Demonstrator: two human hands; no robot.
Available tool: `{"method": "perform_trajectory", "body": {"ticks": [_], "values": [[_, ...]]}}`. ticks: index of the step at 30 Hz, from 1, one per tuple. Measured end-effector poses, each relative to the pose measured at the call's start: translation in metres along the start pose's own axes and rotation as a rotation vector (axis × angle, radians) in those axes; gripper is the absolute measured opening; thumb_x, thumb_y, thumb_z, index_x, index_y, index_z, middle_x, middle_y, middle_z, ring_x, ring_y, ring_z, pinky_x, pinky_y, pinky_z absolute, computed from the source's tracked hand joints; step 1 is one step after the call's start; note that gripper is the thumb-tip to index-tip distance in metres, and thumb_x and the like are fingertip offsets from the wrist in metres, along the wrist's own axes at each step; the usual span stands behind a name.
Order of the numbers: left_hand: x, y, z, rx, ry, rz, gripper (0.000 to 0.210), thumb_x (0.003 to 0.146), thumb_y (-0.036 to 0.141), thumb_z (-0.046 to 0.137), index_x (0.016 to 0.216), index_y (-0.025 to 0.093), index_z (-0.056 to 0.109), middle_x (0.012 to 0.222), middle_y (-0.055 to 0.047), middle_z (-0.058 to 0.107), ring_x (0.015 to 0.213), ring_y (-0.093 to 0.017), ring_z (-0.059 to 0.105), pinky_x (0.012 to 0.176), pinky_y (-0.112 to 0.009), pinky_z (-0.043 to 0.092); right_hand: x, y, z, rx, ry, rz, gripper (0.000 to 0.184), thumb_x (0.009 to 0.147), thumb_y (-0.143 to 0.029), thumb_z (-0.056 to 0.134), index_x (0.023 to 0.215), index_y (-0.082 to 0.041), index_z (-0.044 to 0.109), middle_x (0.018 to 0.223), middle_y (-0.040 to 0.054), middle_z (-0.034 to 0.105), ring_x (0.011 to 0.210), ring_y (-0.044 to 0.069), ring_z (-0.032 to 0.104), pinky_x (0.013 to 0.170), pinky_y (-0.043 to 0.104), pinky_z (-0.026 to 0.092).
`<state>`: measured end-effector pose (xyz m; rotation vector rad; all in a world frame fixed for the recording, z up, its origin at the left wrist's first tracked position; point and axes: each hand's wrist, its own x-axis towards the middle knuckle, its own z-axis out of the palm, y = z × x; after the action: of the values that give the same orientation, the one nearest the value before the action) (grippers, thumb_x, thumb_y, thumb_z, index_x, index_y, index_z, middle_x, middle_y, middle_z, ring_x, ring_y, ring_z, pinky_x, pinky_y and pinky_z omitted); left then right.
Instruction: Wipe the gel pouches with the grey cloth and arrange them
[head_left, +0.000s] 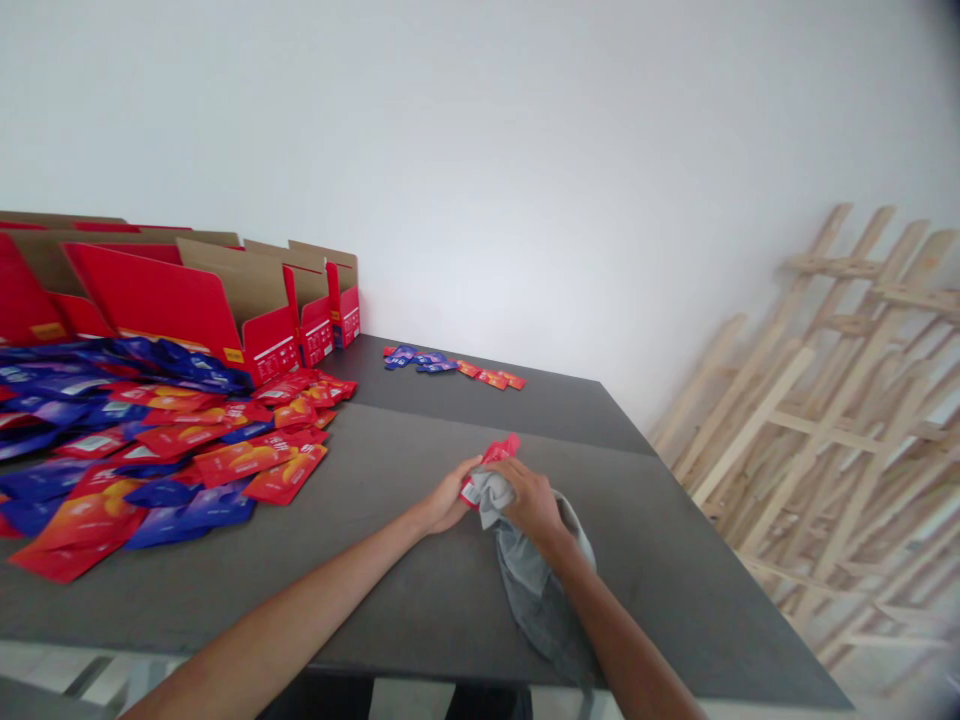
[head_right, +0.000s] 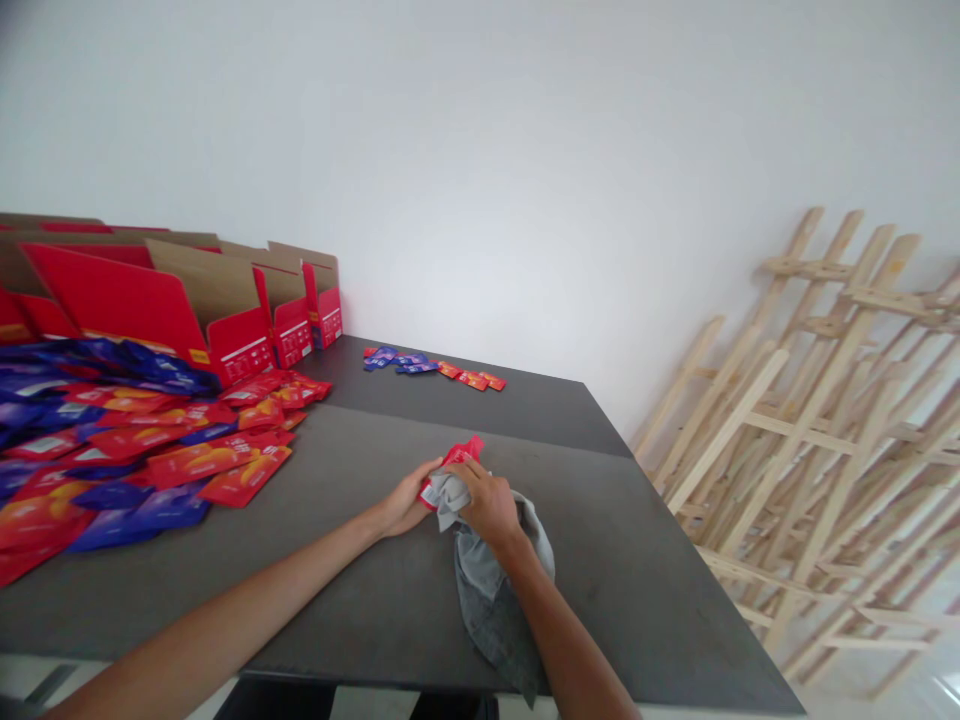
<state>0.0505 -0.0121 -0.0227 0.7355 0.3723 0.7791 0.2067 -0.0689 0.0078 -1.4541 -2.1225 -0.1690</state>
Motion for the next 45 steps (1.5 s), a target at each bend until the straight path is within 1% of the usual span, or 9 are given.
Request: {"method": "perform_trajectory", "body": {"ticks": [3, 6, 14, 16, 20, 25, 33, 41, 45], "values": [[-0.001, -0.004, 0.002, 0.052, -0.008, -0.009, 0.032, 0.088, 0.042, 0.066, 0.093, 0.012, 0.074, 0.086, -0.007, 0.075, 0.075, -0.017, 0.066, 0.077, -0.028, 0.048, 0.000, 0.015, -0.011, 0.093, 0.237, 0.099, 0.038, 0.083, -0.009, 0.052, 0.113, -0.025, 0.069, 0.109, 0.0033, 0.072, 0.098, 0.019, 0.069, 0.083, 0.026, 0.054], [-0.002, -0.004, 0.004, 0.093, -0.037, -0.022, 0.037, 0.088, 0.046, 0.066, 0.093, 0.010, 0.073, 0.086, -0.009, 0.075, 0.073, -0.017, 0.066, 0.077, -0.028, 0.048, -0.001, 0.023, -0.017, 0.112, 0.300, 0.147, 0.035, 0.085, -0.012, 0.051, 0.111, -0.025, 0.069, 0.109, 0.0031, 0.073, 0.099, 0.019, 0.069, 0.086, 0.027, 0.054], [-0.004, 0.005, 0.002, -0.033, -0.039, -0.024, 0.045, 0.092, 0.048, 0.056, 0.103, 0.007, 0.074, 0.097, -0.015, 0.076, 0.088, -0.024, 0.070, 0.086, -0.032, 0.050, -0.001, -0.004, 0.001, 0.128, -0.241, -0.164, 0.042, 0.081, -0.009, 0.058, 0.116, -0.030, 0.070, 0.108, 0.0025, 0.073, 0.097, 0.021, 0.069, 0.080, 0.027, 0.053], [-0.003, 0.006, 0.002, -0.035, -0.026, -0.039, 0.047, 0.093, 0.048, 0.055, 0.103, 0.006, 0.074, 0.095, -0.015, 0.076, 0.085, -0.024, 0.070, 0.083, -0.032, 0.051, 0.000, -0.008, 0.004, 0.112, -0.268, -0.183, 0.043, 0.080, -0.008, 0.059, 0.116, -0.029, 0.069, 0.107, 0.0025, 0.073, 0.096, 0.021, 0.069, 0.079, 0.027, 0.053], [-0.003, 0.006, 0.007, -0.099, -0.006, 0.034, 0.036, 0.096, 0.038, 0.054, 0.098, 0.009, 0.074, 0.096, -0.013, 0.075, 0.088, -0.022, 0.069, 0.088, -0.032, 0.050, 0.001, 0.003, 0.001, 0.122, -0.064, -0.030, 0.044, 0.080, -0.006, 0.053, 0.116, -0.026, 0.068, 0.111, 0.0029, 0.072, 0.096, 0.020, 0.069, 0.081, 0.027, 0.053], [-0.005, 0.004, 0.008, -0.132, 0.036, 0.000, 0.025, 0.091, 0.034, 0.067, 0.105, 0.015, 0.068, 0.088, -0.005, 0.069, 0.069, -0.013, 0.064, 0.066, -0.026, 0.052, 0.001, 0.031, -0.010, 0.182, 0.225, 0.125, 0.030, 0.082, -0.015, 0.052, 0.107, -0.022, 0.068, 0.103, 0.0057, 0.073, 0.095, 0.022, 0.069, 0.085, 0.032, 0.054], [0.005, 0.003, -0.001, -0.086, 0.160, 0.188, 0.051, 0.070, 0.017, 0.088, 0.115, 0.016, 0.063, 0.083, 0.000, 0.068, 0.066, -0.009, 0.064, 0.066, -0.020, 0.053, 0.003, 0.023, -0.010, 0.264, 0.326, 0.153, 0.021, 0.086, -0.022, 0.053, 0.102, -0.021, 0.067, 0.096, 0.0064, 0.073, 0.089, 0.022, 0.068, 0.082, 0.032, 0.053], [0.004, 0.006, -0.002, -0.044, 0.183, 0.249, 0.045, 0.078, 0.027, 0.082, 0.118, 0.015, 0.064, 0.106, -0.011, 0.074, 0.085, -0.018, 0.071, 0.083, -0.029, 0.055, -0.001, 0.016, -0.002, 0.295, -0.082, -0.131, 0.040, 0.077, -0.009, 0.059, 0.111, -0.026, 0.070, 0.104, 0.0021, 0.074, 0.094, 0.019, 0.071, 0.080, 0.026, 0.054], [0.004, 0.005, 0.001, -0.110, 0.104, 0.106, 0.032, 0.090, 0.029, 0.069, 0.119, 0.014, 0.064, 0.109, -0.012, 0.073, 0.089, -0.020, 0.071, 0.087, -0.032, 0.055, -0.001, 0.014, 0.001, 0.259, -0.110, -0.095, 0.039, 0.077, -0.008, 0.057, 0.107, -0.027, 0.072, 0.107, 0.0006, 0.075, 0.096, 0.019, 0.071, 0.084, 0.028, 0.054]]}}
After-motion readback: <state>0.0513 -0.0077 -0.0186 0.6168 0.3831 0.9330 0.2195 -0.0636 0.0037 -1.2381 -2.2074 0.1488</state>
